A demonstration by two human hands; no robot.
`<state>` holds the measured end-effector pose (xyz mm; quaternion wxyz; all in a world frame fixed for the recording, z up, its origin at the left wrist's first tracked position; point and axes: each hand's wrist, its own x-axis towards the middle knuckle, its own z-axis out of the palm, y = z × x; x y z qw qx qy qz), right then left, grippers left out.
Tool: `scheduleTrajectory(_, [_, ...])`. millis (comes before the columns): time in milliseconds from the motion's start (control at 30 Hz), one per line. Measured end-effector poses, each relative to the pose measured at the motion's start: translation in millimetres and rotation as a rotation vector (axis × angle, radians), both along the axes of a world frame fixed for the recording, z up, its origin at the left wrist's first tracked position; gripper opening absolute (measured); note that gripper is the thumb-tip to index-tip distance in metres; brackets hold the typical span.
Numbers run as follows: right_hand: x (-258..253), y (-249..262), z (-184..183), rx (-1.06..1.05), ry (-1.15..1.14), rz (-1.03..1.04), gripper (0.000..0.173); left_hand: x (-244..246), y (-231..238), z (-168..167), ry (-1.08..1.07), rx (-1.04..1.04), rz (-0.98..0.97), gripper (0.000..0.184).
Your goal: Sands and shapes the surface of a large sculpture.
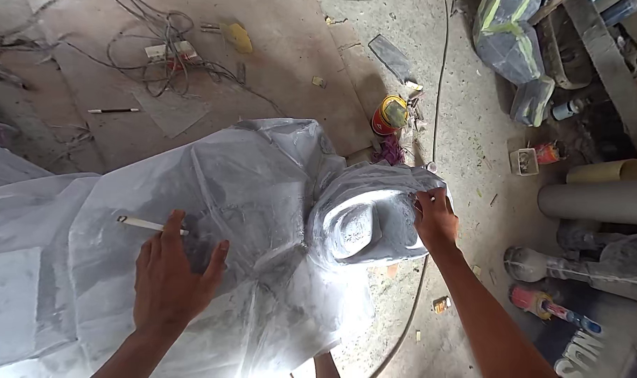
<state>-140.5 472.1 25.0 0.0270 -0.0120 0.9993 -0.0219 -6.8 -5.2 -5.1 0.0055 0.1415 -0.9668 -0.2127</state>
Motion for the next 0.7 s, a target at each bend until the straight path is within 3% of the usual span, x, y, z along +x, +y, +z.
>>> scheduleTrajectory(167, [36, 13, 6, -0.01, 0.067, -0.002, 0.027, -3, 1, 1, 0.015, 0.005, 0.007, 0.094])
scheduleTrajectory(333, [-11, -6, 5, 0.063, -0.075, 0.011, 0.022, -2, 2, 2, 0.0, -0.01, 0.007, 0.095])
scheduleTrajectory(500, [27, 13, 12, 0.052, -0.009, 0.034, 0.027, -3, 2, 0, -0.005, -0.02, 0.026, 0.098])
scheduleTrajectory(700, [-16, -6, 8, 0.081, -0.123, 0.061, 0.022, -1, 3, 3, -0.002, -0.013, 0.023, 0.097])
